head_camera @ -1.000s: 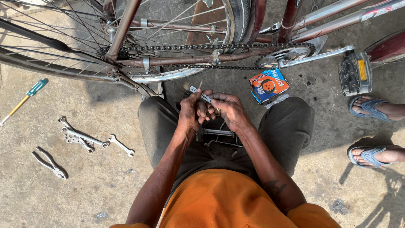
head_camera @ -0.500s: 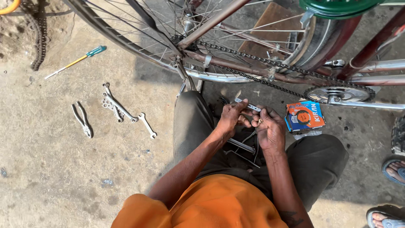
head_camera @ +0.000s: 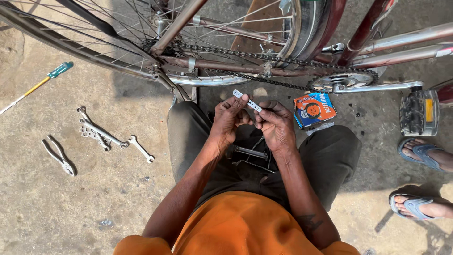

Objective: The person removes a green reflector from the rear bicycle frame, then installs a new reflector and tightens it with a wrench. They also handle a small metal bracket and screw near the chain area.

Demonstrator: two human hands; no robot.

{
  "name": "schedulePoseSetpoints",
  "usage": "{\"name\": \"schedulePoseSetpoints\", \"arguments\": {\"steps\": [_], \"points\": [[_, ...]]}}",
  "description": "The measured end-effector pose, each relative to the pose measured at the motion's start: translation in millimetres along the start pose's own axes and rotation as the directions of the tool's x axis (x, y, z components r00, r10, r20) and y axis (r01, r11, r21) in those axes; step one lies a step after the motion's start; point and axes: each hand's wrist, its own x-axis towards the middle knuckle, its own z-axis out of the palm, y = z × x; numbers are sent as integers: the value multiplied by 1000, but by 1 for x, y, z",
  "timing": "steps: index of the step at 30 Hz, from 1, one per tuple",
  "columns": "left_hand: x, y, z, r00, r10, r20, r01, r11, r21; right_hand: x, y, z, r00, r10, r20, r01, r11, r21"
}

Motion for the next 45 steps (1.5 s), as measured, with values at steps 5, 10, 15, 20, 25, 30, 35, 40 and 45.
{"name": "schedulePoseSetpoints", "arguments": {"steps": [5,10,15,20,25,30,35,40,45], "points": [[-3,15,11,999,-29,21,28,999,43,-3,-12,6,999,19,39,-17,999,-38],[-4,22,19,1000,-16,23,14,997,78,-5,-17,6,1000,-4,7,4,999,-41],[-6,24,29,999,-26,24,24,997,75,-6,-14,6,996,-86,-30,87,996,35],[-14,22,41,1000,-13,21,13,1000,8,-7,-13,7,978,-196,-68,199,979,40],[-19,20,49,1000,-20,3,20,999,-27,-12,-18,9,989,-140,-46,144,986,90],[-19,25,50,1000,21,20,-20,1000,-16,-14,-22,9,995,-83,-60,88,992,94],[-21,26,46,998,-6,69,-2,993,115,-10,-24,8,1000,17,9,-17,999,37],[-13,30,35,999,-37,-2,37,998,-51,-10,-32,18,995,27,96,-42,988,149],[-6,46,12,994,21,-105,-35,990,-134,-16,-40,24,980,-47,191,31,996,85]]}}
